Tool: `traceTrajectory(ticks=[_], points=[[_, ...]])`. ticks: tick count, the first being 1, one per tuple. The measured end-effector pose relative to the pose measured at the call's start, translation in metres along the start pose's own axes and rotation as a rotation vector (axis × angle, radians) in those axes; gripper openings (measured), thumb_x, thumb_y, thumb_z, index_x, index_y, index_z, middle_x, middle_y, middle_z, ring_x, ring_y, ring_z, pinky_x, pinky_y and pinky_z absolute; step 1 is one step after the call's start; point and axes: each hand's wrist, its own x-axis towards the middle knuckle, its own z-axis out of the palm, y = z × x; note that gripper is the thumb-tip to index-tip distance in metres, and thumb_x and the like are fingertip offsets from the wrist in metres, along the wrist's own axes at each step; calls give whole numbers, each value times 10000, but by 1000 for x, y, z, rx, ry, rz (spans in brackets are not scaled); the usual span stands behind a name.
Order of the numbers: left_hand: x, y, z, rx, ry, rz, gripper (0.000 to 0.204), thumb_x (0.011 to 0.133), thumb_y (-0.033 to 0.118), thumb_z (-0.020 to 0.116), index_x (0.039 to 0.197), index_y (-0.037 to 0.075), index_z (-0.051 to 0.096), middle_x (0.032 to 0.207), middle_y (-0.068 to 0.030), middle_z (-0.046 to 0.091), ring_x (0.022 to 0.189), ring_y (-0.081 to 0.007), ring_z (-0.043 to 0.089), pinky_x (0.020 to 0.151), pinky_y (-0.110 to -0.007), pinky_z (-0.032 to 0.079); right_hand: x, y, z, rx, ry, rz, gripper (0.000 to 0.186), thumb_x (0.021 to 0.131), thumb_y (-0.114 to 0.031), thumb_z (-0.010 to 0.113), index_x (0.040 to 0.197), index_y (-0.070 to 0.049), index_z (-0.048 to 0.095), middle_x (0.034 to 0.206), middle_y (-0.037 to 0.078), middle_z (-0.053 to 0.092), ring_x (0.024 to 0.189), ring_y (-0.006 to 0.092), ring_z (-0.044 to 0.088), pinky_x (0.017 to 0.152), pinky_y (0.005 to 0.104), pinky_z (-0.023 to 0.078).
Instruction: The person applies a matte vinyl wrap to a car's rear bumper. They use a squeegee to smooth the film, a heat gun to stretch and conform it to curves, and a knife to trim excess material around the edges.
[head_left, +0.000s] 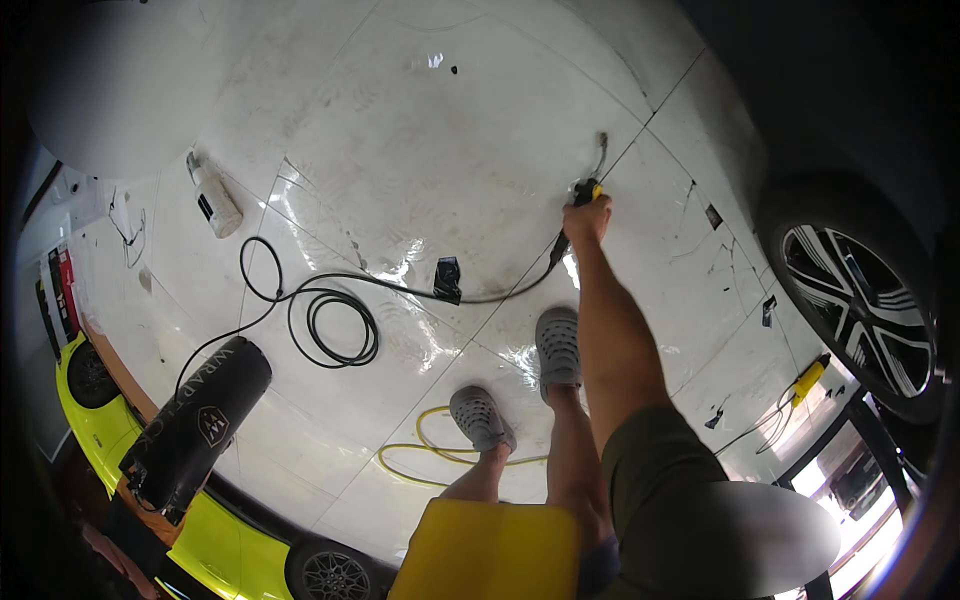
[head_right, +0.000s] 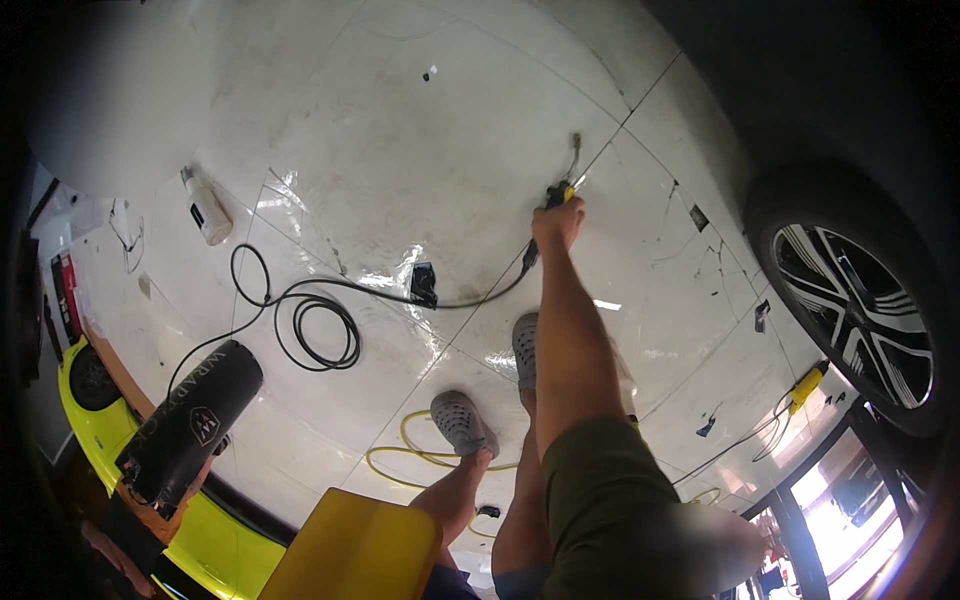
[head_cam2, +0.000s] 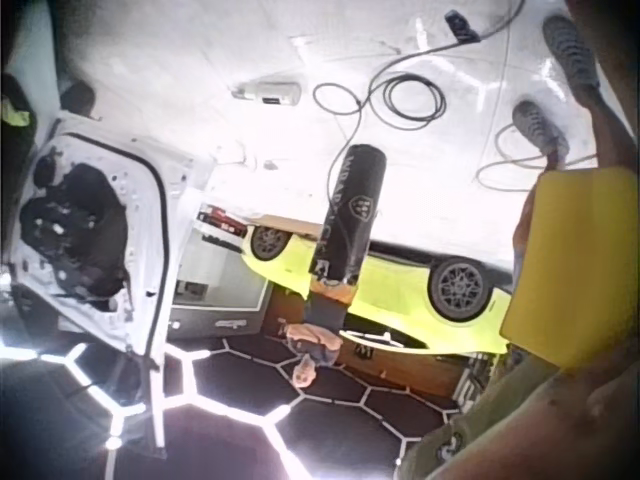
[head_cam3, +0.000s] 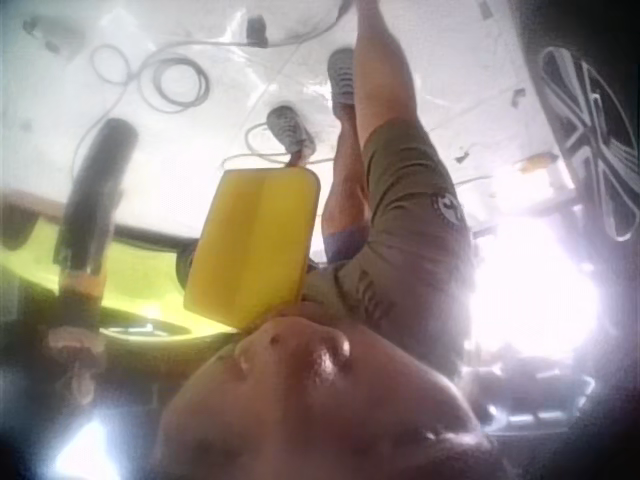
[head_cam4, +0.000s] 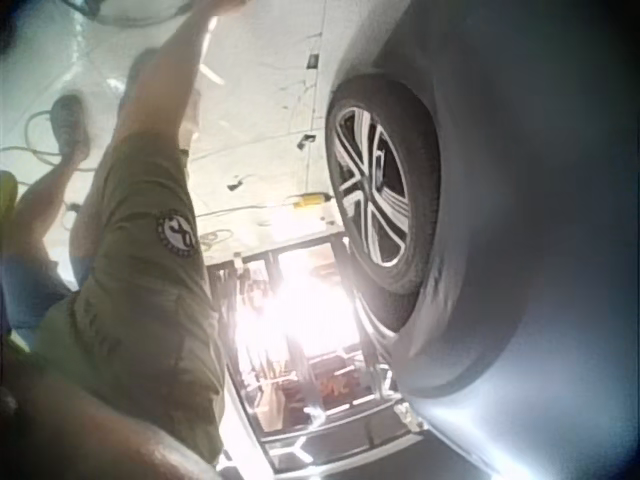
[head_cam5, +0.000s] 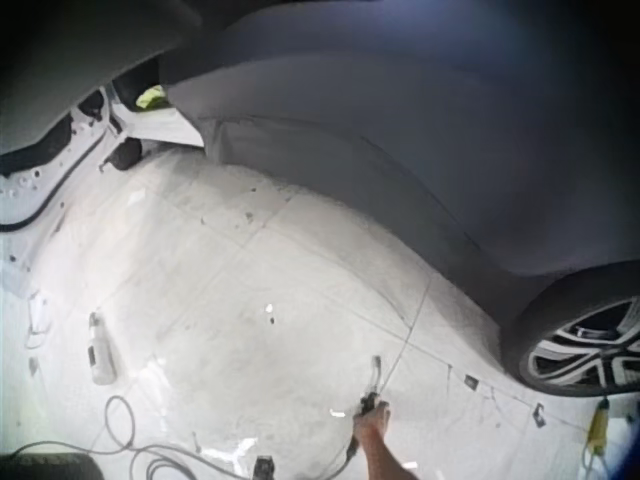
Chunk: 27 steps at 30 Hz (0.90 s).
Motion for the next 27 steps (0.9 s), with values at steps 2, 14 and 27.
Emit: traceTrajectory(ticks=[2,14,27], points=[[-5,-23,-14,49,13,48,218,896,130,580,1100,54,593,962,-172,685,852,-273,657,703,-396,519,-30,16,-22,83,25,-85,576,707,-155,770,1142,-5,422,995,213,616,985,358,635,821,444,529],[-47,354,-196,-354,635,1720,275,887,22,565,1160,-12,579,817,-124,585,712,-210,558,650,-328,476,-392,-56,-618,731,-312,-391,634,952,-263,549,1514,-170,271,945,41,577,834,129,544,752,305,480],[-644,575,-45,-328,1146,2369,214,878,172,685,993,-2,638,918,-132,618,786,-256,609,712,-359,500,-421,13,-901,898,-291,-687,597,1000,-312,517,1516,-89,316,1094,94,601,922,150,587,788,289,490]])
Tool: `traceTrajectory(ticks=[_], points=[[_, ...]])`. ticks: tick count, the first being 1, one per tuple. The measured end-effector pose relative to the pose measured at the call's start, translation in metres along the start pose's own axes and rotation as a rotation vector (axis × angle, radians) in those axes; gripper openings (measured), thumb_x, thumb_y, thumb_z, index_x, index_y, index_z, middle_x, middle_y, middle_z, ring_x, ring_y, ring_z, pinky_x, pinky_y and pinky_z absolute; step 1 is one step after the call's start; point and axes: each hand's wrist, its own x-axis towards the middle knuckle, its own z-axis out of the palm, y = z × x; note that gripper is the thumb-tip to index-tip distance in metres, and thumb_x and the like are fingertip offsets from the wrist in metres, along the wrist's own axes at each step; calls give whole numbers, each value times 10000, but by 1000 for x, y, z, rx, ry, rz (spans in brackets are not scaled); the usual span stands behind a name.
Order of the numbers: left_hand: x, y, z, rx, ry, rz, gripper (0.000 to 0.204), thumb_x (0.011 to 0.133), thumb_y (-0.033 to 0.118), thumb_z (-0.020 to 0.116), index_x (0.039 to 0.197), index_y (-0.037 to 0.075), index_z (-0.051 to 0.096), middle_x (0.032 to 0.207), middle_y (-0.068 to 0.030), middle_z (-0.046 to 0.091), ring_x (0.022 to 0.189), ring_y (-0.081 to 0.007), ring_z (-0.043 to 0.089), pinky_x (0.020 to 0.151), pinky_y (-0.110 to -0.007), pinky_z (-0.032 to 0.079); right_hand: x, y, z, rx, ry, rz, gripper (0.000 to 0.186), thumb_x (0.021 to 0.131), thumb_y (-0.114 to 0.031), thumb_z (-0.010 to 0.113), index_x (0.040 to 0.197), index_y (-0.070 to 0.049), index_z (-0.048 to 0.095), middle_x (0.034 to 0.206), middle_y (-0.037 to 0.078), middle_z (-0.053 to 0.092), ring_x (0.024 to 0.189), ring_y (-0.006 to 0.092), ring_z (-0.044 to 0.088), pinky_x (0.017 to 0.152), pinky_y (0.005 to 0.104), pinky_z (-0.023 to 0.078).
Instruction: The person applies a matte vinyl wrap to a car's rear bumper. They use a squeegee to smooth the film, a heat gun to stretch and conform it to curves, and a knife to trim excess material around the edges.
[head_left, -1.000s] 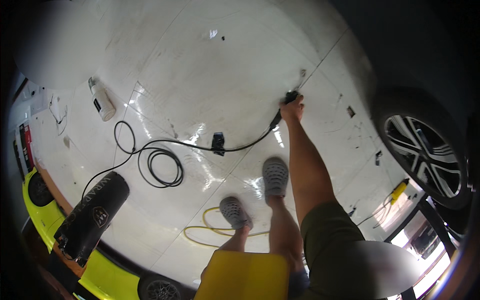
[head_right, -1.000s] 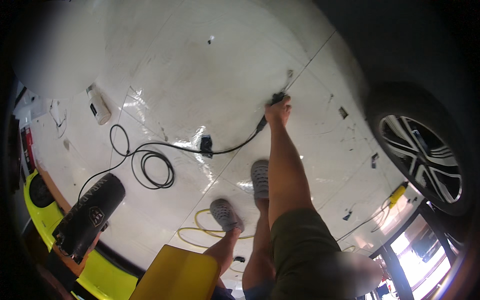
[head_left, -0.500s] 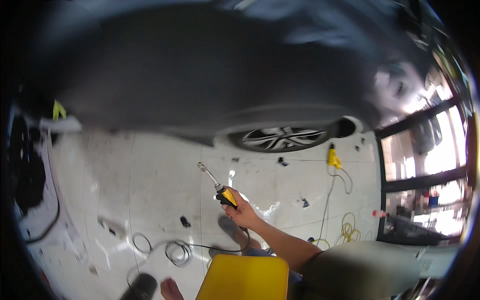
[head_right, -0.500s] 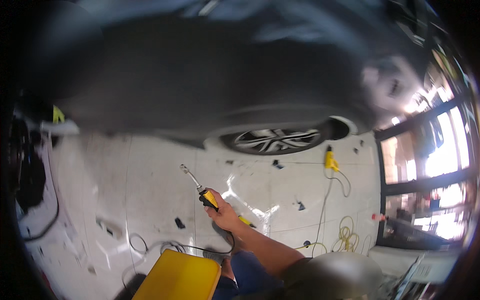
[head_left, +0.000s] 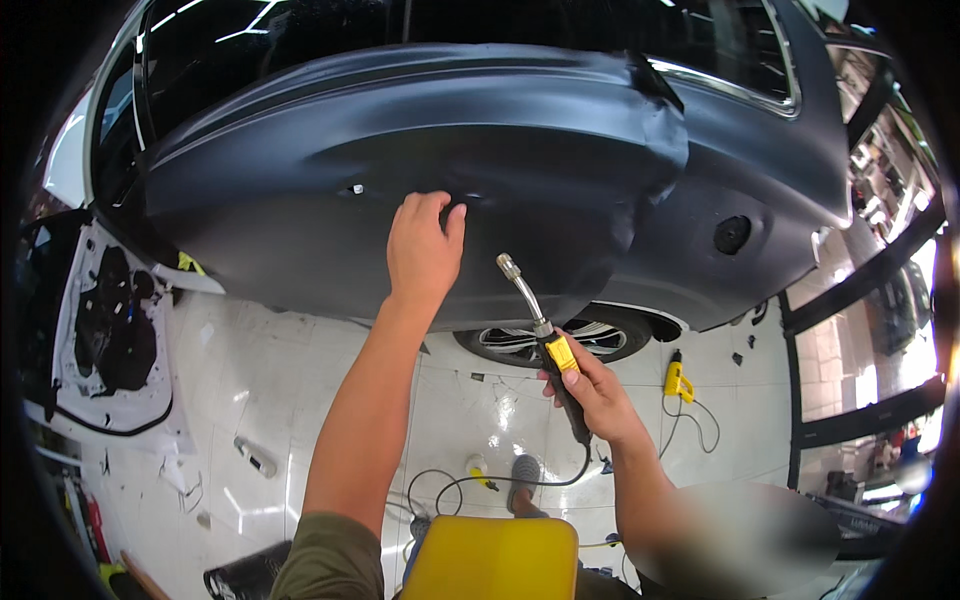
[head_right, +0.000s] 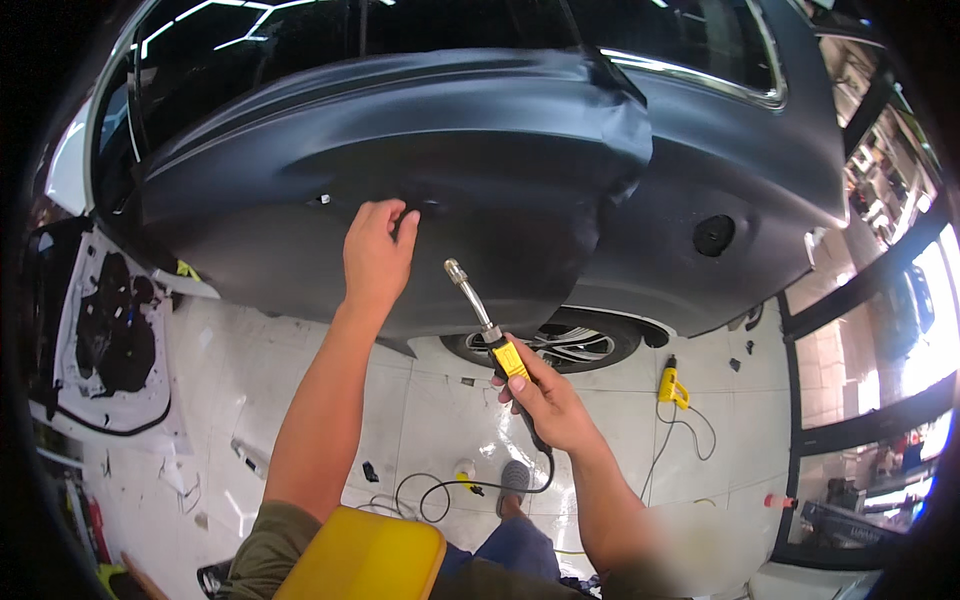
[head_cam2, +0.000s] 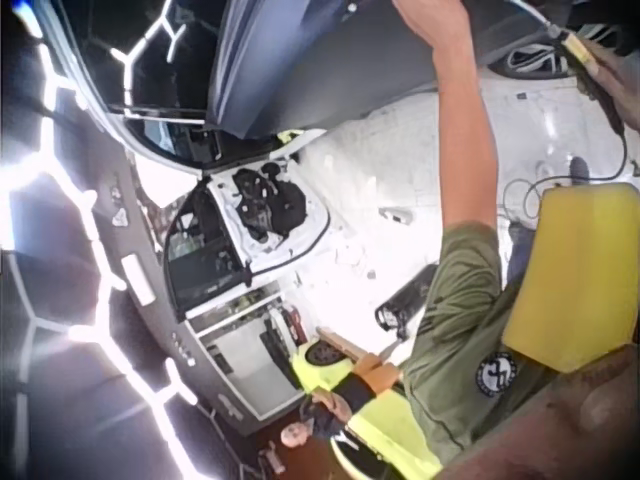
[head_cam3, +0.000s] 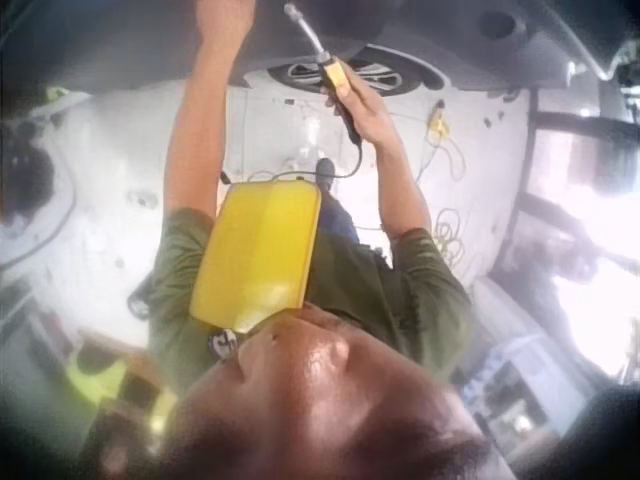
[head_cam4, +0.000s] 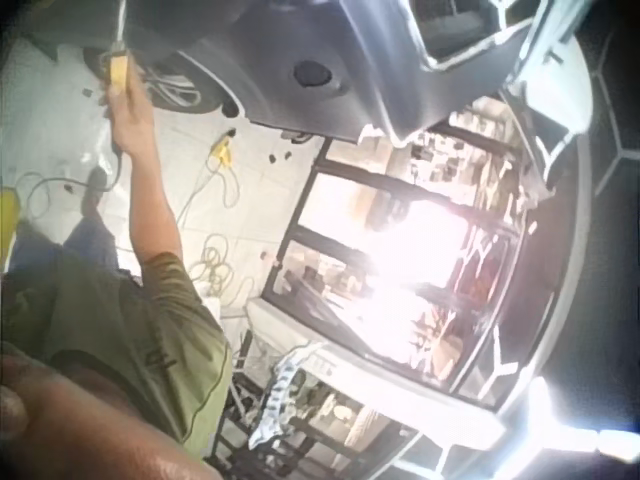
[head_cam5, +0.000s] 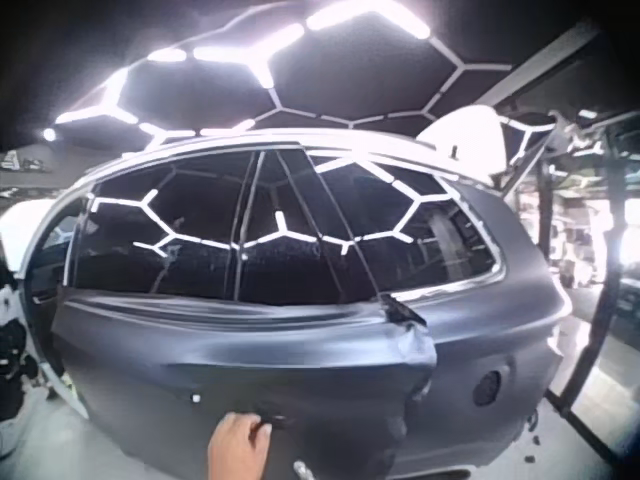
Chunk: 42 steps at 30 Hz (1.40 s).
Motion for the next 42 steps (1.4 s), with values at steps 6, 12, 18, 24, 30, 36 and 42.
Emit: traceTrajectory(ticks=[6,12,18,24,30,36,42], points=[[9,2,36,299,69,263,260,833,200,733,992,30,618,968,-108,585,828,-279,579,706,-386,482,38,13,-52,21,-90,12,574,1008,-295,523,1504,-74,336,1080,91,610,874,120,568,763,264,479],[33,-1,23,466,-76,682,223,823,164,712,980,38,616,968,-88,577,835,-247,573,687,-358,468,78,25,-56,146,-148,27,560,1014,-315,517,1504,-102,348,1113,60,622,896,99,572,760,256,473],[50,-5,22,601,-198,977,166,800,116,650,944,35,630,929,-62,575,802,-210,569,677,-327,467,91,41,-41,151,-53,-51,569,1012,-334,522,1500,-97,353,1120,67,628,883,98,568,753,252,473],[52,-7,24,610,-223,1029,139,780,97,636,898,25,625,820,-57,546,740,-194,554,615,-296,462,96,47,-23,196,10,-87,570,1010,-356,524,1495,-101,367,1107,59,630,882,101,567,756,251,469],[50,-9,30,493,-212,969,152,740,73,668,871,24,609,764,-51,504,688,-196,531,584,-303,447,100,49,-15,209,50,-102,567,1012,-368,517,1494,-107,373,1096,63,632,860,102,561,762,257,472],[45,-12,31,422,-154,899,196,700,16,677,884,26,609,796,-56,537,696,-205,545,588,-314,442,117,57,-25,280,-33,-124,605,1016,-362,500,1492,-26,335,1139,143,634,867,130,598,787,267,499],[33,-29,26,263,-37,685,209,808,44,658,1006,-3,616,1029,-128,572,917,-278,576,778,-373,471,126,51,-37,291,-43,-113,571,1014,-346,507,1469,-23,383,1097,123,641,823,120,589,755,265,505]])
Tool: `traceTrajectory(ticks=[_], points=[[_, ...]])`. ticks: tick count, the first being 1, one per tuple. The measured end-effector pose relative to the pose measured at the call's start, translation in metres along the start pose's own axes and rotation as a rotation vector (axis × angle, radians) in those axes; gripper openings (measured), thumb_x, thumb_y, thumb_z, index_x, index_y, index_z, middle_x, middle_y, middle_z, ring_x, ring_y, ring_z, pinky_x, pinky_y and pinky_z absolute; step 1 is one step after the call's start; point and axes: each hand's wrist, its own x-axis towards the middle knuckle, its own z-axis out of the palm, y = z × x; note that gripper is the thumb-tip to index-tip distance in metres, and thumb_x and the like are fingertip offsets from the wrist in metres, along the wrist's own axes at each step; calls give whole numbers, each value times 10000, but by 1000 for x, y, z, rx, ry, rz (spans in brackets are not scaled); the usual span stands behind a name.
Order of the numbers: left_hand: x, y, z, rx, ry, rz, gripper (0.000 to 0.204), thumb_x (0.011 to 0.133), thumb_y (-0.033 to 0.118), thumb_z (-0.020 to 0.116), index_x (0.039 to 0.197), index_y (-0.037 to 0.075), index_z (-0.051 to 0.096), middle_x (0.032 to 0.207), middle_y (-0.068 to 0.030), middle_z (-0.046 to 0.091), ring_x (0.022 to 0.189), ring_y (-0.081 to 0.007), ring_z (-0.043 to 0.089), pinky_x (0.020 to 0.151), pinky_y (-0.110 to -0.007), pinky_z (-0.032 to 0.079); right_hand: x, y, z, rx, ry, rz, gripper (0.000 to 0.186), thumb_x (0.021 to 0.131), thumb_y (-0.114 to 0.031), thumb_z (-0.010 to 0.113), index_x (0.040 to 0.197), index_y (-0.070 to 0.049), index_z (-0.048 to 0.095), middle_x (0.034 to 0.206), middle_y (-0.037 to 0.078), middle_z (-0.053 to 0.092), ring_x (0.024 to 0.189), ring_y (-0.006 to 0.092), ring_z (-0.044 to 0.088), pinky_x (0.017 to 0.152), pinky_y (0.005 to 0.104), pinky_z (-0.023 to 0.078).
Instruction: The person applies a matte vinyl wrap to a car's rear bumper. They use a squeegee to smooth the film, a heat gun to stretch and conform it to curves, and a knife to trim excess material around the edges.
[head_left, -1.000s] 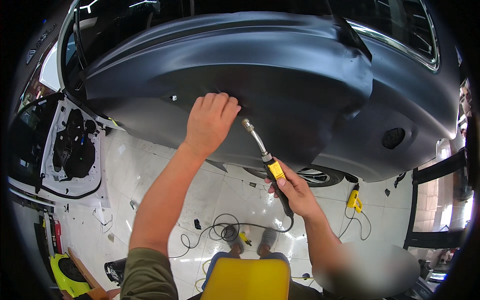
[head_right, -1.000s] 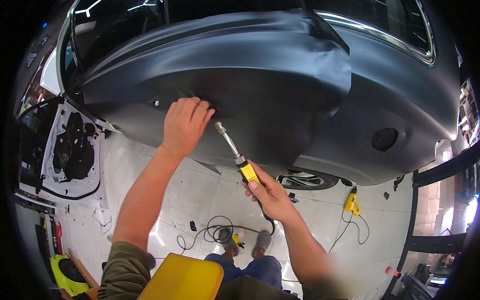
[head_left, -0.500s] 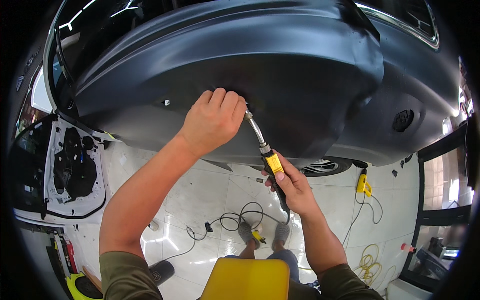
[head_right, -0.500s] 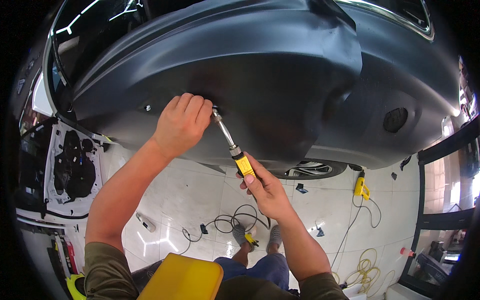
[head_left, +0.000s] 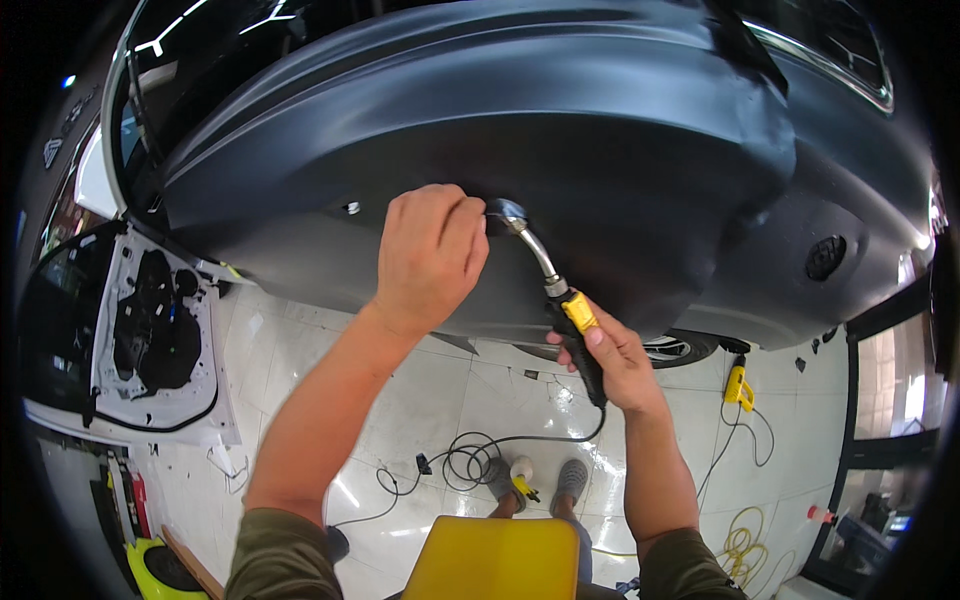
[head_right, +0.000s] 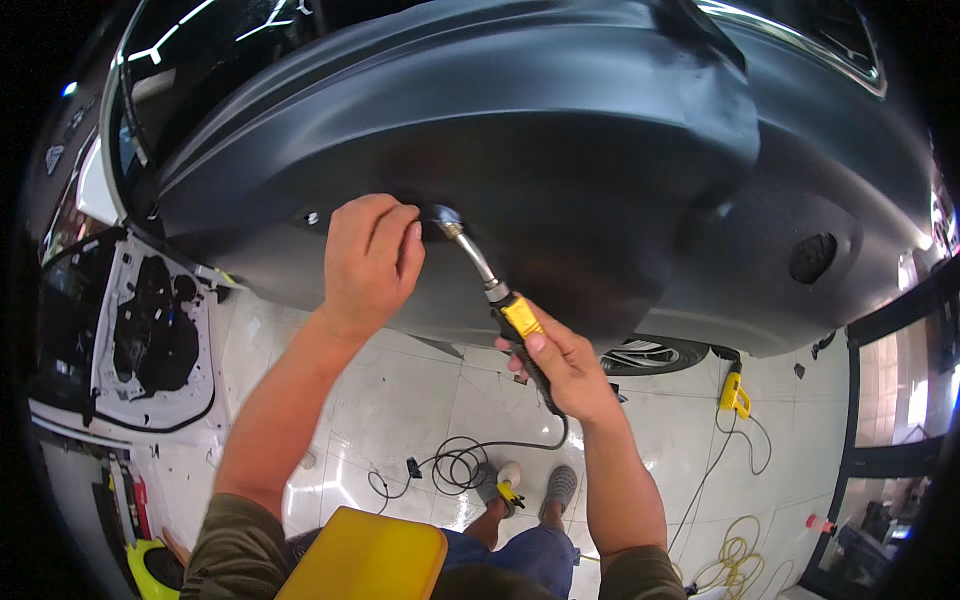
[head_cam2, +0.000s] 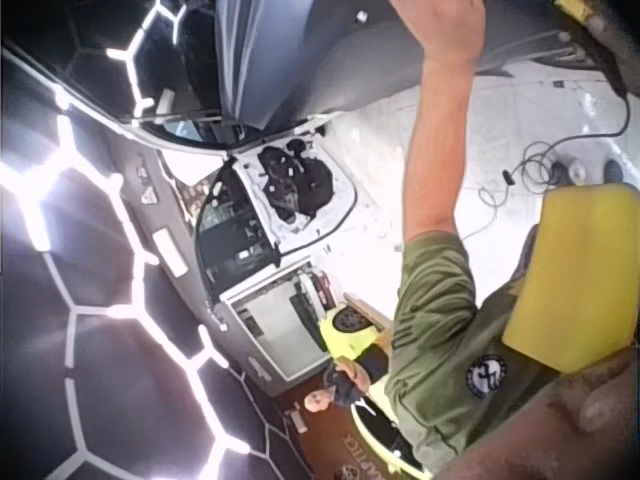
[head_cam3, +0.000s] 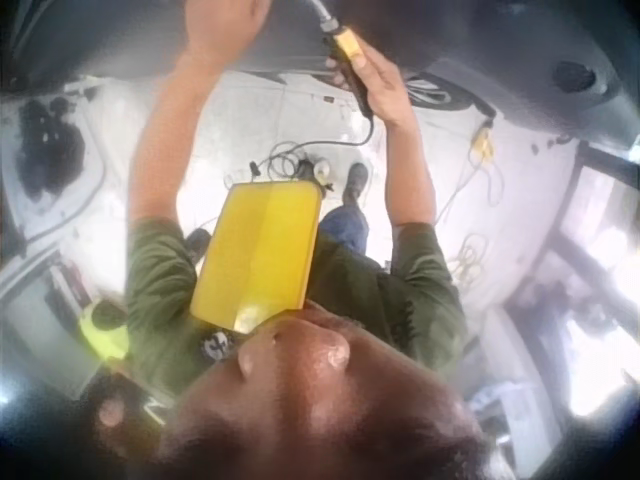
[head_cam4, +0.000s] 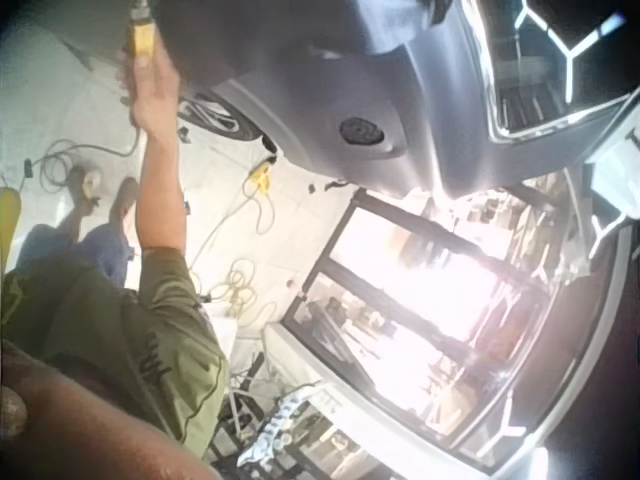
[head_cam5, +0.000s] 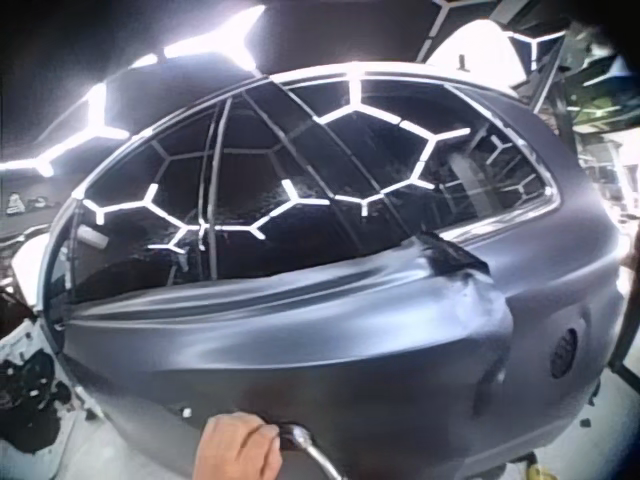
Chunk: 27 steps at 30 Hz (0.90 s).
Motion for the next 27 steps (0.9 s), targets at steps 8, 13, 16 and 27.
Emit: traceTrajectory(ticks=[8,13,16,27], points=[[-66,7,26,-89,-6,-434,577,967,106,465,1464,-103,260,1552,-306,187,1448,-478,151,1169,-534,149,12,-9,-4,-70,-24,1,569,998,-360,545,1437,-15,435,1059,108,658,783,110,559,742,267,497],[-70,7,36,-119,28,-443,575,965,119,444,1454,-124,267,1558,-304,179,1460,-475,108,1168,-564,101,14,-8,-5,-86,-22,-1,575,992,-368,556,1431,-15,445,1039,110,662,782,105,563,727,256,491],[-70,9,36,-107,-11,-455,571,973,119,429,1460,-124,257,1561,-303,169,1461,-476,103,1169,-564,92,14,-12,-5,-106,-12,-2,571,993,-366,554,1428,-12,447,1030,111,665,767,103,564,710,249,488],[-75,10,41,-98,-7,-463,563,1018,146,351,1497,-94,180,1580,-284,122,1472,-458,57,1172,-548,60,15,-17,-9,-104,-9,20,540,999,-340,546,1411,-1,467,998,125,672,718,107,568,685,250,502]])
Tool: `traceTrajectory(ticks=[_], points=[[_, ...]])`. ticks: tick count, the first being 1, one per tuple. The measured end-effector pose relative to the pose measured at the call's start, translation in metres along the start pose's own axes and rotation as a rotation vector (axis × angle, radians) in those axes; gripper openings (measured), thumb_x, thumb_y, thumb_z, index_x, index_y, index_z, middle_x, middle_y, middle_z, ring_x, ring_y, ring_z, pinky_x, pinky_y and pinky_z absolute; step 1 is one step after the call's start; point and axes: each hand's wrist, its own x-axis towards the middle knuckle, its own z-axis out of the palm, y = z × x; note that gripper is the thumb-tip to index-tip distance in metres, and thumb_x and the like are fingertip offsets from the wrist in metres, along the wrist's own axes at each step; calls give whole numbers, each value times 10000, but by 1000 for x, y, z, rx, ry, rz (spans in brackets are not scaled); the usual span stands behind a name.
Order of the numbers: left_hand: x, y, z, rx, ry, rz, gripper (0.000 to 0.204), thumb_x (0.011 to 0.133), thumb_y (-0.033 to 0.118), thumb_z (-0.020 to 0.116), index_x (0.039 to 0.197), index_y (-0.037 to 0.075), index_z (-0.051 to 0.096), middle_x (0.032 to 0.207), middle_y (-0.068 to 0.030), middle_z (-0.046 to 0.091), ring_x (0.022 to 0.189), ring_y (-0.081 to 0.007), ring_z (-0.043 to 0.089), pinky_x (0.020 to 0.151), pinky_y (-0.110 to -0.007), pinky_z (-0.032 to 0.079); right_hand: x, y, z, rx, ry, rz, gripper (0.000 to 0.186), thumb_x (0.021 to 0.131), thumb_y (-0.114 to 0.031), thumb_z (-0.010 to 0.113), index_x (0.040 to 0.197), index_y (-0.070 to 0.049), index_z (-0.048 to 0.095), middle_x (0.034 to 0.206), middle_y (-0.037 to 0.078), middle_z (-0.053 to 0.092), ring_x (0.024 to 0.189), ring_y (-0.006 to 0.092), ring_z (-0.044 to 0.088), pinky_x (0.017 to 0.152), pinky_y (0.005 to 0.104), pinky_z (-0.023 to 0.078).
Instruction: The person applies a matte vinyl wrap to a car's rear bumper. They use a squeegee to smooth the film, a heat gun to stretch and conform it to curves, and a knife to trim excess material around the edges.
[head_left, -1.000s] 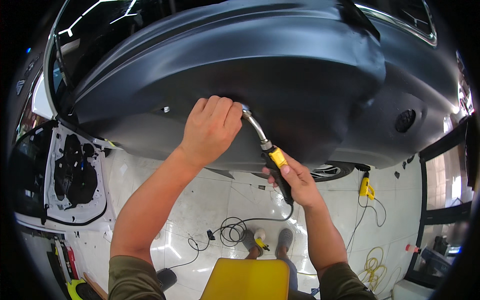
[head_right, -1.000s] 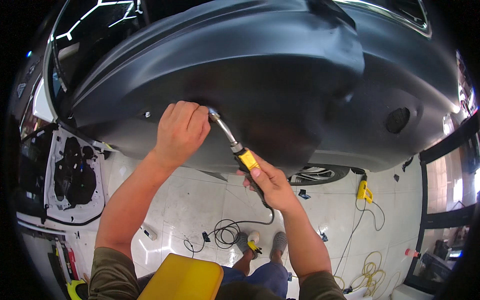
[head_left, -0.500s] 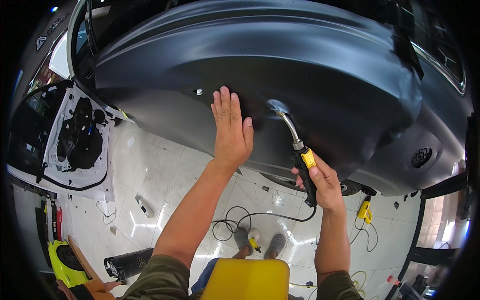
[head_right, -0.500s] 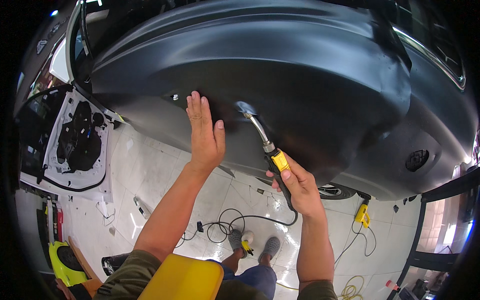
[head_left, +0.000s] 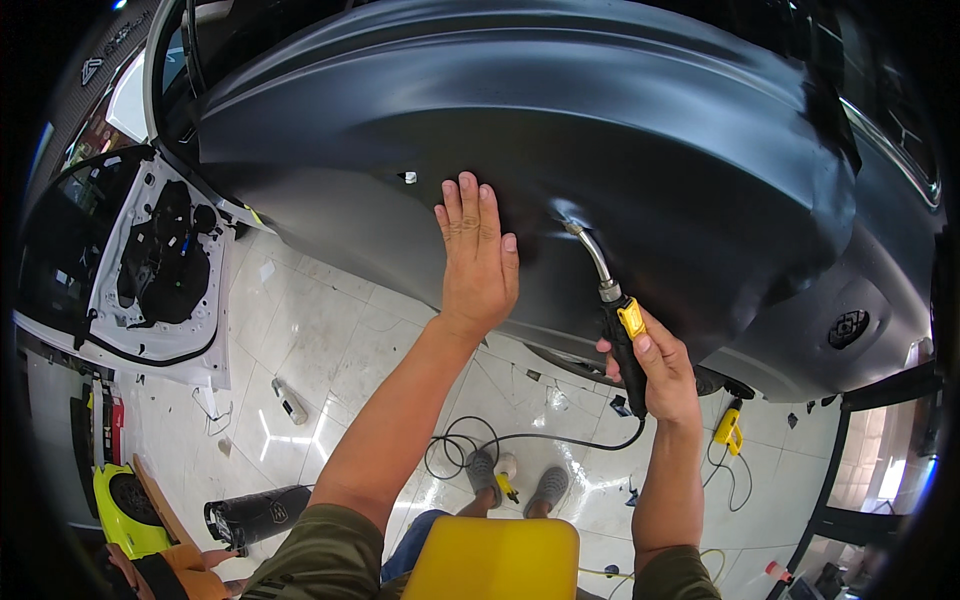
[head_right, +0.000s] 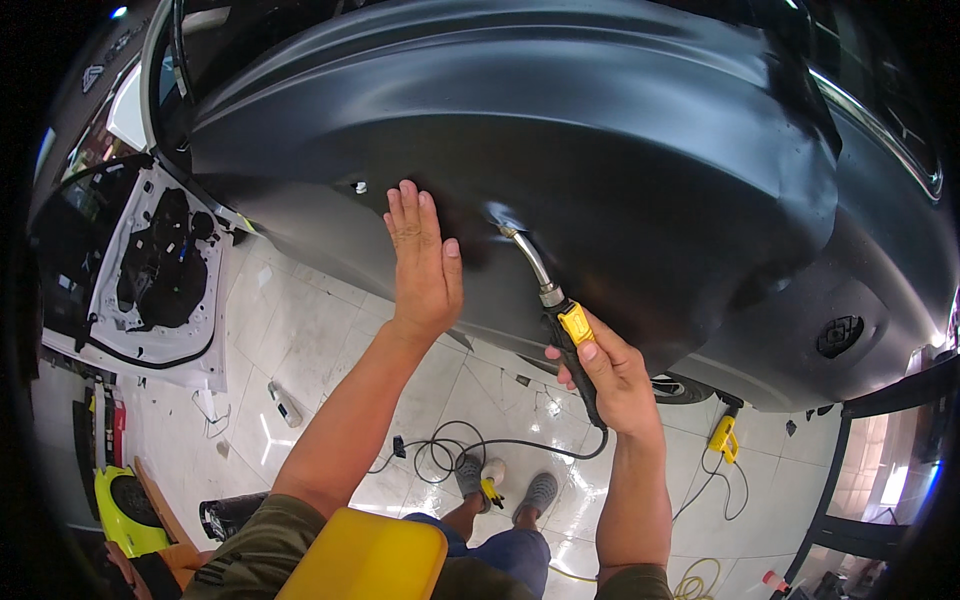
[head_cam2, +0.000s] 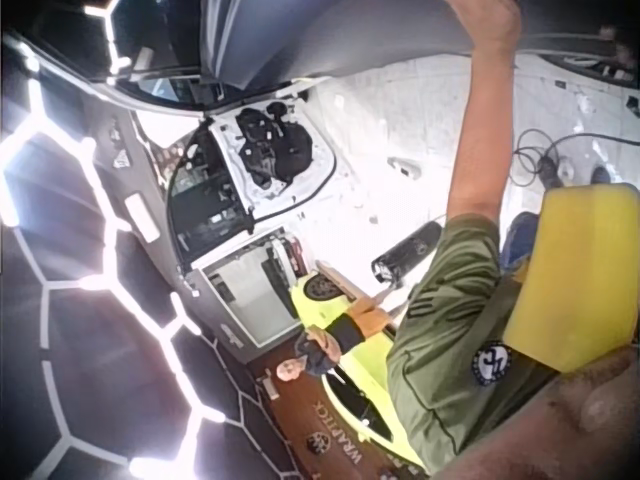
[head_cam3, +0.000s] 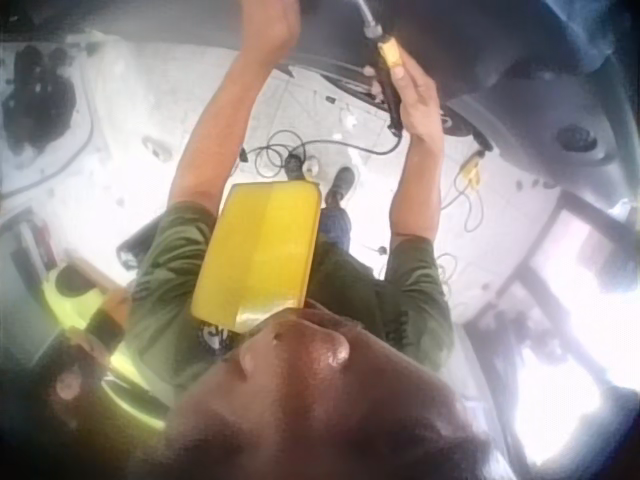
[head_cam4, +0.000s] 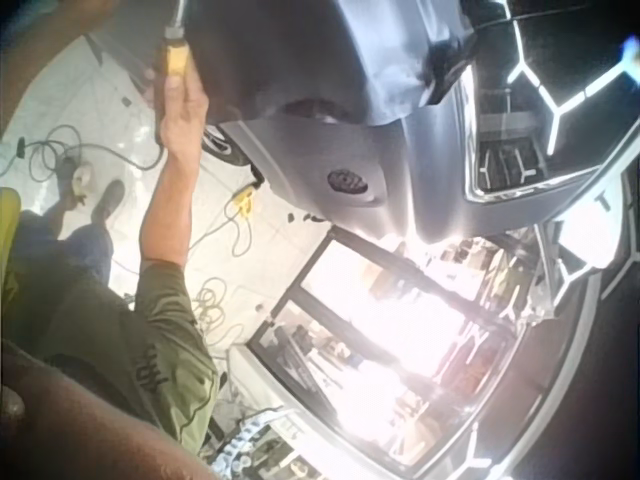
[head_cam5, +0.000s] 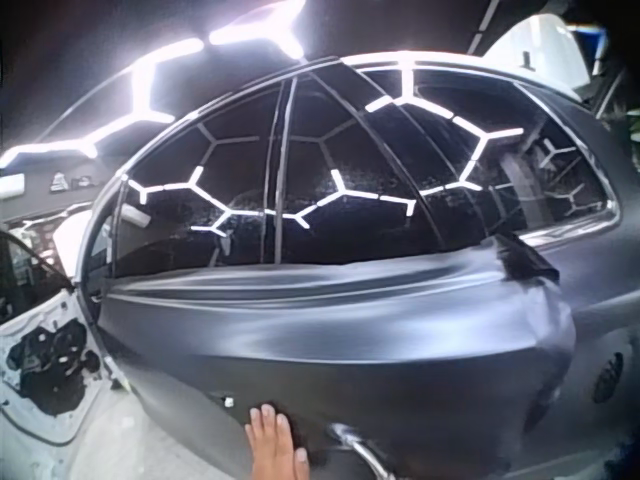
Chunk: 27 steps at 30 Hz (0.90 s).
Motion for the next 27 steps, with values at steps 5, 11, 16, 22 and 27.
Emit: traceTrajectory(ticks=[5,11,16,22,27], points=[[1,1,-1,3,-18,-4,559,1022,152,343,1491,-106,181,1578,-290,120,1471,-461,55,1174,-543,57,0,-1,-1,-7,0,-10,541,1000,-340,544,1408,7,466,994,127,673,711,104,567,682,249,503],[1,2,-2,1,-26,-10,560,1024,157,343,1486,-117,182,1575,-298,117,1471,-460,55,1175,-538,56,2,1,-3,-27,-21,-36,545,1002,-349,535,1404,14,468,989,121,672,704,98,563,674,239,496],[-1,1,-2,-12,-34,-10,560,1026,161,343,1486,-117,181,1574,-301,118,1470,-463,55,1173,-543,56,1,-1,-2,-26,-3,-23,544,1002,-348,534,1404,14,468,974,111,669,701,95,566,675,233,496],[-1,1,-3,-12,-38,-7,562,1029,169,342,1484,-120,181,1571,-304,121,1468,-467,59,1172,-548,55,1,0,-3,-21,6,-18,549,1000,-356,537,1401,13,471,964,107,668,703,92,577,673,234,499],[-2,1,-3,-13,-41,-10,564,1026,166,338,1483,-123,177,1572,-306,111,1469,-468,48,1171,-549,52,1,-1,-2,-31,4,-20,539,1005,-350,525,1400,13,472,957,107,667,692,94,577,654,237,498]])
